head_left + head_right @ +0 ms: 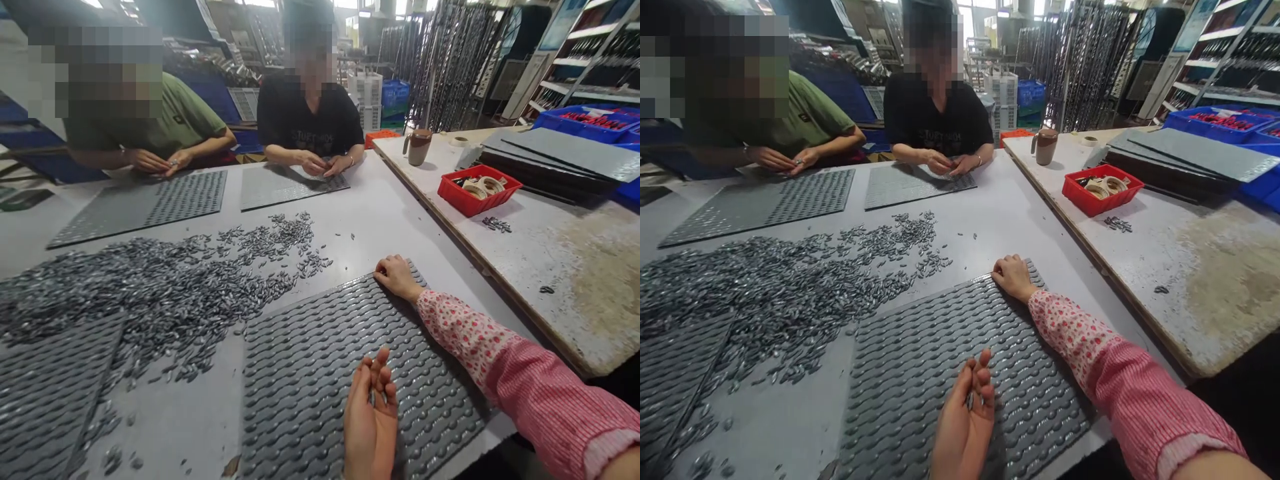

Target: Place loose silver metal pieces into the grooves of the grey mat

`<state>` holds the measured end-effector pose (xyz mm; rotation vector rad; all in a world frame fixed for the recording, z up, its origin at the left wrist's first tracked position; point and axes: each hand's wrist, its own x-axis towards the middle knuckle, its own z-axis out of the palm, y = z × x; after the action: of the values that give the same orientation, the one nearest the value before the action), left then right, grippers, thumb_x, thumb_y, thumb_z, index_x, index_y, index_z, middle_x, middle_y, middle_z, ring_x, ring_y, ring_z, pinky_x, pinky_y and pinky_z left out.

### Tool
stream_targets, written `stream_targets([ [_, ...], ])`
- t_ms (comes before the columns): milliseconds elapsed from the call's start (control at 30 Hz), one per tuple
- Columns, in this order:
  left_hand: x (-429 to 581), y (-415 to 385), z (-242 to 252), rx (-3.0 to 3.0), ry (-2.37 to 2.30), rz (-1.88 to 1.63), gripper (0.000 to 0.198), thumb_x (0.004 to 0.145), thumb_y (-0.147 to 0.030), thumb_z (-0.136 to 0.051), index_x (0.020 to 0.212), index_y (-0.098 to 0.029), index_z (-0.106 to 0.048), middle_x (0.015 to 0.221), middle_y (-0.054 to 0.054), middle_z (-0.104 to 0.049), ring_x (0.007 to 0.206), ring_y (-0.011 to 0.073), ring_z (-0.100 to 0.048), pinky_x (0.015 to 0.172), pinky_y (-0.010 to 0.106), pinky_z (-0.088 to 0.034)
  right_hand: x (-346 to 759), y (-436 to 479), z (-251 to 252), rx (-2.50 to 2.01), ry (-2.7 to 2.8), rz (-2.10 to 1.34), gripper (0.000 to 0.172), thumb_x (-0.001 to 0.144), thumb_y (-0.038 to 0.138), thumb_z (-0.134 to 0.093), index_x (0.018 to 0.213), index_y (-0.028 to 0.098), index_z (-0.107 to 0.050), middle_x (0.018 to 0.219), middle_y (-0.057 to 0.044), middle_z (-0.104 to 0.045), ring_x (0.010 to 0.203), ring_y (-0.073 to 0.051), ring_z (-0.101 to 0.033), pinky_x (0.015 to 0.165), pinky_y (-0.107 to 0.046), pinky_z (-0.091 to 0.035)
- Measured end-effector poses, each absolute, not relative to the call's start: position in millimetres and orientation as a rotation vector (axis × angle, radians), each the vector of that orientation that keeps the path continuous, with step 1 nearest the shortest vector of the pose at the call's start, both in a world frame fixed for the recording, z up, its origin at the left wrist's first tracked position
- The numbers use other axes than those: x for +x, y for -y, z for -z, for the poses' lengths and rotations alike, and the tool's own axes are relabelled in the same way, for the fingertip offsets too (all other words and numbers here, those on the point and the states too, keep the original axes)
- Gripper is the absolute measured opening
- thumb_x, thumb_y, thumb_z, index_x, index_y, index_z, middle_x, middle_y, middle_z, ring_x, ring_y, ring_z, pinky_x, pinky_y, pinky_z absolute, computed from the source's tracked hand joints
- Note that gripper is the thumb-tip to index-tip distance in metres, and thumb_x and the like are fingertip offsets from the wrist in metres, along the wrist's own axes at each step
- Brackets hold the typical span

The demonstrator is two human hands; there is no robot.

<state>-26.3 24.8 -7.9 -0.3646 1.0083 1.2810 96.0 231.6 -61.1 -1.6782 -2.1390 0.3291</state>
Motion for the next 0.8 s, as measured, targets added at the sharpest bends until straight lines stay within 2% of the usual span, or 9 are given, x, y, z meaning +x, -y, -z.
stream_targets([
  [67, -27, -24, 10, -0.342, -0.98, -1.326, 0.011, 0.083, -0.006, -0.052, 0.089, -0.012, -0.06, 0.092, 0.008, -0.066, 0.06, 0.0065, -0.06, 0.049, 0.015, -0.05, 95, -216, 49, -1.499, 2.13, -0.558, 0.01, 0.084, 0.024, -0.058, 0.082, 0.015, -0.063, 0.086, -0.005, -0.061, 0.087, -0.018, -0.05, 0.08, -0.03, -0.036],
  [200, -29, -27, 17, -0.321, -0.945, -1.385, 0.015, 0.081, -0.003, -0.054, 0.088, -0.012, -0.064, 0.076, 0.002, -0.061, 0.058, 0.0047, -0.057, 0.05, 0.013, -0.049, 95, -171, 23, -0.919, 2.124, -1.381, 0.017, 0.085, 0.03, -0.058, 0.087, 0.014, -0.061, 0.079, -0.002, -0.061, 0.072, -0.013, -0.053, 0.068, -0.024, -0.042],
  [300, -29, -28, 21, -0.328, -0.937, -1.384, 0.012, 0.08, -0.004, -0.056, 0.084, -0.012, -0.064, 0.076, 0.001, -0.06, 0.057, 0.0046, -0.056, 0.046, 0.012, -0.047, 95, -142, 13, -0.632, 2.109, -1.628, 0.022, 0.081, 0.034, -0.065, 0.09, 0.014, -0.063, 0.084, -0.002, -0.062, 0.076, -0.013, -0.055, 0.071, -0.025, -0.044],
  [467, -27, -30, 17, -0.334, -0.962, -1.39, 0.013, 0.081, -0.003, -0.054, 0.083, -0.01, -0.064, 0.08, 0.002, -0.063, 0.056, 0.0044, -0.058, 0.047, 0.013, -0.051, 91, -122, 19, -0.653, 1.973, -1.638, 0.024, 0.082, 0.037, -0.064, 0.084, 0.013, -0.062, 0.078, -0.002, -0.06, 0.071, -0.012, -0.053, 0.066, -0.024, -0.044],
  [600, -29, -33, 8, -0.333, -0.992, -1.381, 0.019, 0.086, -0.003, -0.045, 0.089, -0.007, -0.064, 0.092, 0.009, -0.066, 0.079, 0.0127, -0.066, 0.068, 0.021, -0.058, 93, -142, 28, -0.706, 1.775, -1.713, 0.02, 0.087, 0.034, -0.057, 0.087, 0.014, -0.057, 0.083, -0.004, -0.061, 0.074, -0.012, -0.055, 0.066, -0.023, -0.044],
  [667, -31, -34, 5, -0.364, -0.998, -1.346, 0.023, 0.086, 0.001, -0.04, 0.09, -0.005, -0.062, 0.097, 0.013, -0.066, 0.091, 0.0169, -0.066, 0.076, 0.024, -0.058, 99, -166, 32, -0.837, 1.722, -1.578, 0.014, 0.088, 0.028, -0.053, 0.088, 0.015, -0.055, 0.084, -0.003, -0.061, 0.075, -0.012, -0.056, 0.068, -0.024, -0.043],
  [733, -31, -34, 4, -0.398, -0.996, -1.299, 0.025, 0.085, 0.005, -0.038, 0.091, -0.003, -0.06, 0.098, 0.016, -0.066, 0.091, 0.0172, -0.066, 0.075, 0.022, -0.058, 107, -193, 36, -1.045, 1.812, -1.315, 0.006, 0.085, 0.019, -0.053, 0.084, 0.014, -0.056, 0.078, -0.001, -0.06, 0.072, -0.012, -0.054, 0.067, -0.023, -0.041],
  [800, -31, -32, 5, -0.415, -0.982, -1.266, 0.024, 0.085, 0.004, -0.038, 0.094, -0.003, -0.059, 0.1, 0.017, -0.066, 0.087, 0.0164, -0.067, 0.071, 0.021, -0.058, 112, -217, 40, -1.227, 2.004, -1.049, 0.006, 0.081, 0.011, -0.054, 0.081, 0.014, -0.059, 0.076, -0.001, -0.06, 0.072, -0.012, -0.053, 0.069, -0.024, -0.039],
])
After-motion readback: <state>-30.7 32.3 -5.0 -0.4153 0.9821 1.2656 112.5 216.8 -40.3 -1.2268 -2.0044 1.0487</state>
